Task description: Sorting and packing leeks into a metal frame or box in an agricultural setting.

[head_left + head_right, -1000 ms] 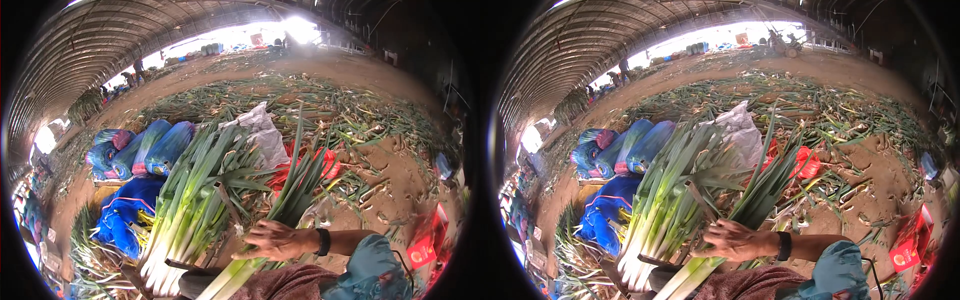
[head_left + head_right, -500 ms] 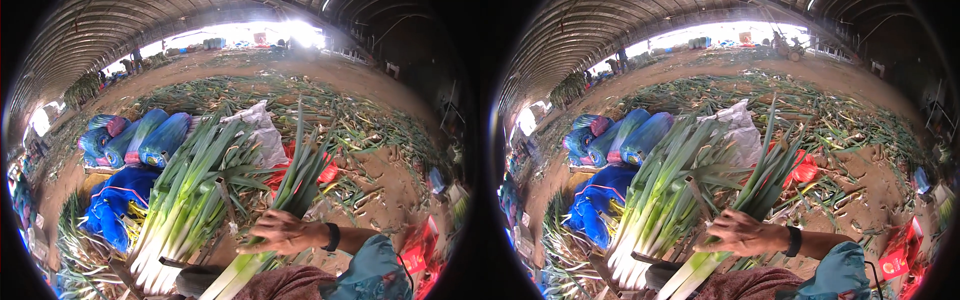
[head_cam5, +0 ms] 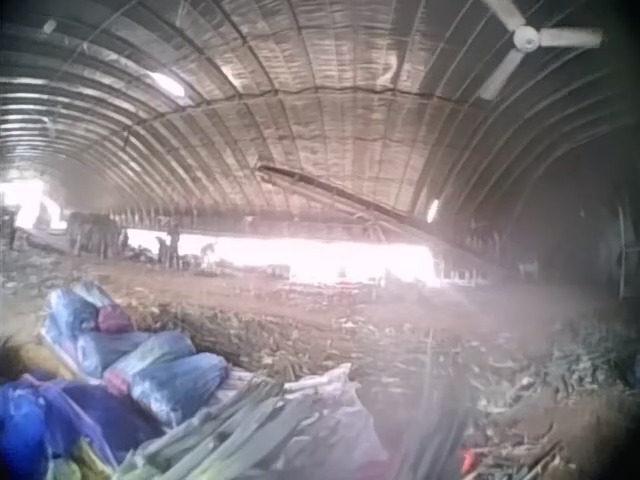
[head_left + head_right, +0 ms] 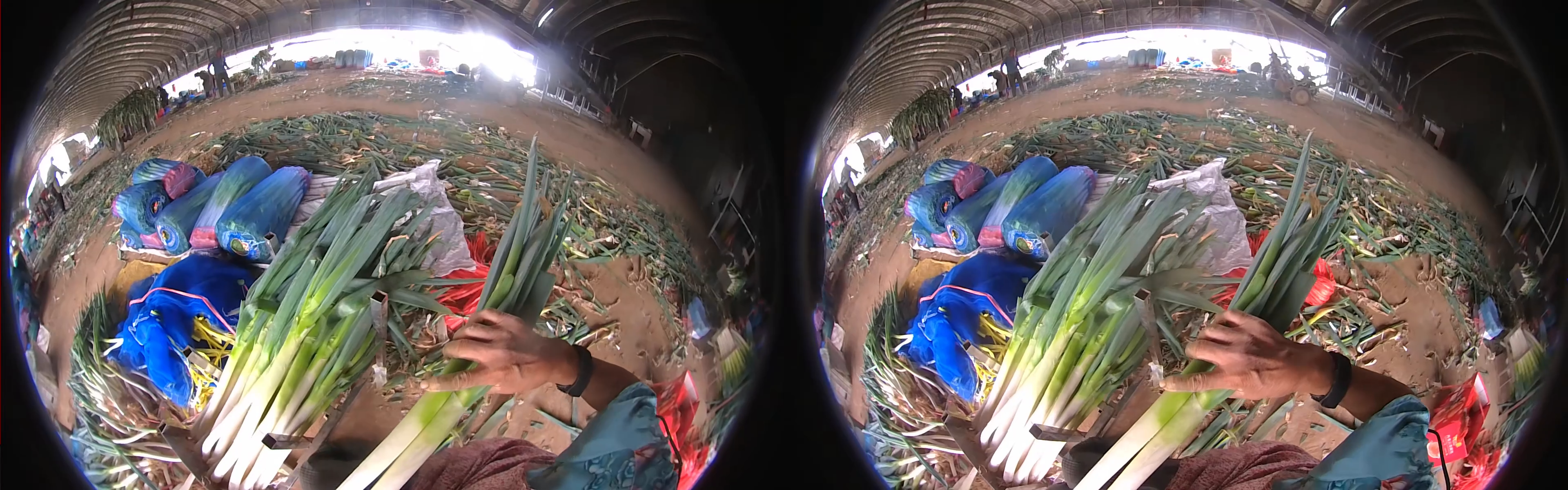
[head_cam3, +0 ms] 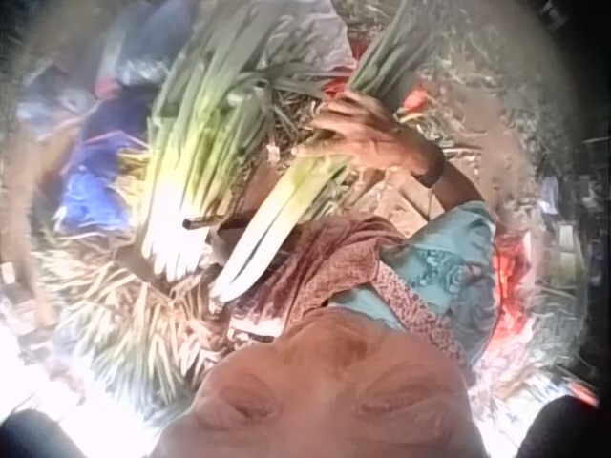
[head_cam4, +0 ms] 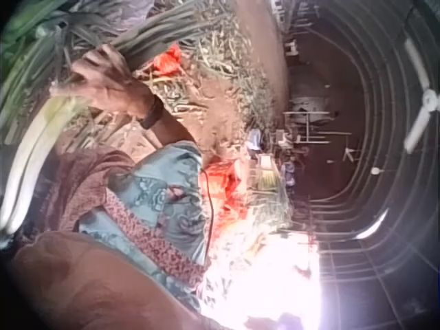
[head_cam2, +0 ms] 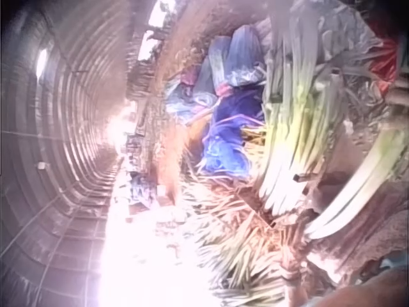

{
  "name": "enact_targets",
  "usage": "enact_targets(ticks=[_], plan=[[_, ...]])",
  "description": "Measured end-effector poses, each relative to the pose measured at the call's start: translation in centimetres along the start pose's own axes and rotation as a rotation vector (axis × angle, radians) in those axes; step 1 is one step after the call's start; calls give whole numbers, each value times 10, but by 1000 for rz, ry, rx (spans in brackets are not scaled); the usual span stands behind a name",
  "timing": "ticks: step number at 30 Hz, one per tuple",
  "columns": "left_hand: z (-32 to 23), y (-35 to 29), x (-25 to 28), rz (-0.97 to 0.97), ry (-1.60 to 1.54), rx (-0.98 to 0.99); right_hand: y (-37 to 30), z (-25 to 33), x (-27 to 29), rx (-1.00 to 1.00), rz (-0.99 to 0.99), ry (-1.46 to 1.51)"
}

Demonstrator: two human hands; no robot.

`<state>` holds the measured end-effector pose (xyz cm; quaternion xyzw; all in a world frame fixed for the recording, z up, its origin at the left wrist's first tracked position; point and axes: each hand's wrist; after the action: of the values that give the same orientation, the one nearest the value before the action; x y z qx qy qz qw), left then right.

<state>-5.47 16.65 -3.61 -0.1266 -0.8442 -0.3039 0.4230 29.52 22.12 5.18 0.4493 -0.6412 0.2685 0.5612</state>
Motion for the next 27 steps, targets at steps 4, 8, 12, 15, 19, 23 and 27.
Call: enact_targets(ticks=[4, 8, 12, 15, 19, 23, 27], plan=[[29, -44, 10, -59, 32, 160, 51, -16, 0, 57, -4, -72], [17, -124, 31, -102, 127, 459, 96, -25, 6, 3, -126, -185], [71, -149, 49, -259, 145, 646, 199, -28, -37, 139, -159, -119], [96, -157, 71, -301, 250, 711, 266, -26, -65, 206, -167, -60], [155, -156, 58, -241, 278, 763, 310, -44, -122, 196, -32, 18], [210, -168, -2, -211, 346, 813, 300, -61, -249, 207, 168, 24], [209, -175, -8, -165, 233, 864, 316, -55, -247, 171, 367, 154]])
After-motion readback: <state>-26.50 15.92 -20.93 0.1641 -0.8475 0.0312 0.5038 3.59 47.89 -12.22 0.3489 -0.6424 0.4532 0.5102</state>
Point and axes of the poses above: each hand's wrist, its own y-axis towards the middle knuckle, its own x-axis out of the back of the hand, z = x × y, and after that the axes turned 6 degrees about -y, right-handed
